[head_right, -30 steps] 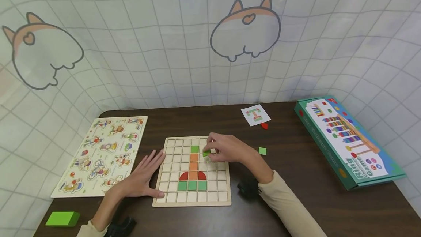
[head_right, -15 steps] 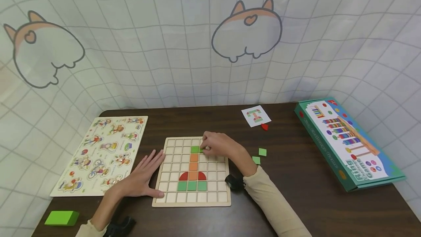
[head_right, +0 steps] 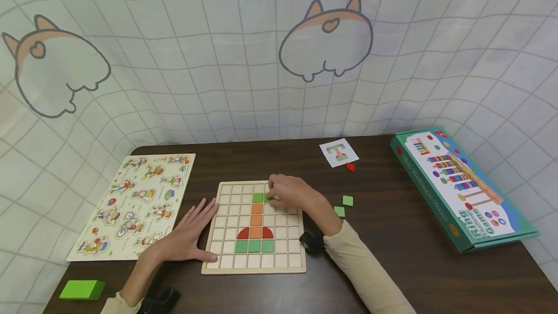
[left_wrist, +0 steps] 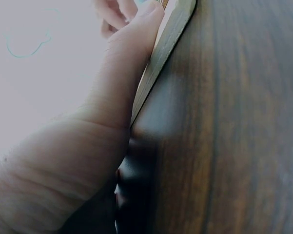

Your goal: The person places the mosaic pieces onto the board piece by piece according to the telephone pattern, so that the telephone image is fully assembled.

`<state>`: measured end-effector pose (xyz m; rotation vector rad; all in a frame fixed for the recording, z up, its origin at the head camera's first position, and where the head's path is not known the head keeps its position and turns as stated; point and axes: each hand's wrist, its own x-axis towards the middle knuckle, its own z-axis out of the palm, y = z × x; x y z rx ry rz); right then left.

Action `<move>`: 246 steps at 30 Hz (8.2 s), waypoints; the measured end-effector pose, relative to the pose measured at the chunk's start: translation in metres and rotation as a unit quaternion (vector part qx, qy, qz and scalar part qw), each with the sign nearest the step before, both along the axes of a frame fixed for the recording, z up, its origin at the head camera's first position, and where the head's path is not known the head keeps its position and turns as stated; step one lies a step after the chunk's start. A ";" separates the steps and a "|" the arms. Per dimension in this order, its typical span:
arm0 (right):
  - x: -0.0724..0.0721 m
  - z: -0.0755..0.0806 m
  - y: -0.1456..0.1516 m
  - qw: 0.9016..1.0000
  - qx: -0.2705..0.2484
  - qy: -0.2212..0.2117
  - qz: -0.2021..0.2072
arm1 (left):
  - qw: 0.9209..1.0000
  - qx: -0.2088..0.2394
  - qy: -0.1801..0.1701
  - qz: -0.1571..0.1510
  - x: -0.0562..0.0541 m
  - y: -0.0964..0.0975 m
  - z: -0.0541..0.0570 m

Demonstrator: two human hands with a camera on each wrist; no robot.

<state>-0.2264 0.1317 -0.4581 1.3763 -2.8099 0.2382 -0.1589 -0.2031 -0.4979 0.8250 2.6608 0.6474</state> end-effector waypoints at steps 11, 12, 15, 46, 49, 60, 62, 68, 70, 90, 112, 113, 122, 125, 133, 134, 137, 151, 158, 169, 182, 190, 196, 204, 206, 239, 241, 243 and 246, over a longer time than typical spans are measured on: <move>0.063 0.000 0.080 0.992 -0.120 -0.036 -0.014 | 1.000 0.004 0.008 -0.006 0.000 0.000 0.001; 0.071 -0.003 0.091 0.990 -0.131 -0.042 -0.015 | 1.000 0.005 0.009 -0.006 0.000 0.000 0.000; 0.092 -0.010 0.123 0.986 -0.152 -0.060 -0.029 | 1.000 0.006 0.007 -0.009 -0.001 0.000 -0.001; 0.102 -0.014 0.171 0.980 -0.099 -0.171 -0.036 | 1.000 0.010 0.004 0.000 0.000 -0.001 -0.002; 0.103 -0.013 0.168 0.982 -0.077 -0.161 -0.052 | 1.000 0.008 0.000 0.002 0.000 -0.001 -0.002; 0.096 -0.006 0.145 0.991 -0.122 -0.043 -0.043 | 1.000 0.004 -0.013 0.007 -0.001 0.000 -0.004; 0.089 -0.001 0.134 0.987 -0.154 -0.020 -0.030 | 1.000 0.004 -0.010 0.006 -0.001 0.000 -0.003; 0.056 0.009 0.077 0.970 -0.239 0.022 0.047 | 1.000 0.006 -0.009 0.006 0.000 0.000 -0.001; 0.044 0.009 0.053 0.968 -0.244 0.030 0.058 | 1.000 0.005 -0.008 0.006 0.000 0.000 0.000; -0.007 -0.013 -0.056 0.989 -0.126 -0.082 -0.002 | 1.000 0.003 -0.002 -0.001 0.000 -0.001 -0.002; 0.021 0.002 0.015 0.986 -0.150 -0.048 -0.058 | 1.000 0.016 0.014 -0.011 -0.001 0.001 -0.002; 0.023 0.002 0.027 0.986 -0.149 -0.045 -0.066 | 1.000 0.018 0.015 -0.013 -0.001 0.001 -0.002; 0.020 -0.017 0.139 0.971 -0.175 -0.015 -0.165 | 1.000 0.019 0.006 -0.005 -0.001 0.000 -0.002; 0.017 -0.019 0.159 0.966 -0.177 -0.018 -0.189 | 1.000 0.010 0.002 0.000 -0.001 0.000 -0.003; -0.006 -0.021 0.177 0.960 -0.178 -0.006 -0.217 | 1.000 0.021 0.015 -0.006 -0.002 -0.001 -0.005; -0.010 -0.021 0.178 0.960 -0.171 -0.008 -0.221 | 1.000 0.021 0.015 -0.007 -0.003 -0.001 -0.006; -0.018 -0.022 0.181 0.962 -0.136 -0.031 -0.234 | 1.000 0.013 0.005 -0.005 -0.002 0.000 -0.006; -0.026 -0.023 0.183 0.964 -0.086 -0.044 -0.249 | 1.000 0.006 -0.001 0.006 -0.001 0.000 -0.005; -0.024 -0.023 0.182 0.963 -0.084 -0.032 -0.255 | 1.000 0.011 0.001 0.001 -0.001 0.000 -0.004; -0.010 -0.005 0.126 0.934 -0.245 -0.033 -0.258 | 1.000 0.009 0.006 -0.002 -0.001 0.000 -0.004; 0.008 -0.016 0.026 0.935 -0.282 -0.157 -0.146 | 1.000 0.005 0.009 0.000 0.000 0.000 -0.001; 0.015 -0.019 0.016 0.961 -0.204 -0.119 -0.143 | 1.000 0.007 0.010 0.001 -0.001 0.000 -0.001; 0.019 -0.020 0.008 0.969 -0.177 -0.071 -0.156 | 1.000 0.005 0.010 0.002 0.000 0.000 -0.001; 0.020 -0.020 0.005 0.975 -0.159 -0.036 -0.154 | 1.000 0.005 0.012 0.003 0.000 -0.001 -0.001; 0.020 -0.020 0.003 0.977 -0.146 -0.028 -0.152 | 1.000 0.006 0.011 0.003 0.000 -0.001 -0.001; 0.059 0.002 0.073 0.985 -0.144 -0.070 -0.056 | 1.000 0.013 0.010 -0.004 0.002 0.001 -0.002; 0.065 0.000 0.091 0.984 -0.154 -0.070 -0.046 | 1.000 0.013 0.007 -0.006 0.002 0.001 -0.002; 0.072 -0.003 0.110 0.984 -0.158 -0.074 -0.045 | 1.000 0.012 0.008 -0.009 0.001 0.002 -0.001; 0.080 -0.006 0.133 0.984 -0.156 -0.073 -0.054 | 1.000 0.014 0.010 -0.011 0.000 0.001 0.000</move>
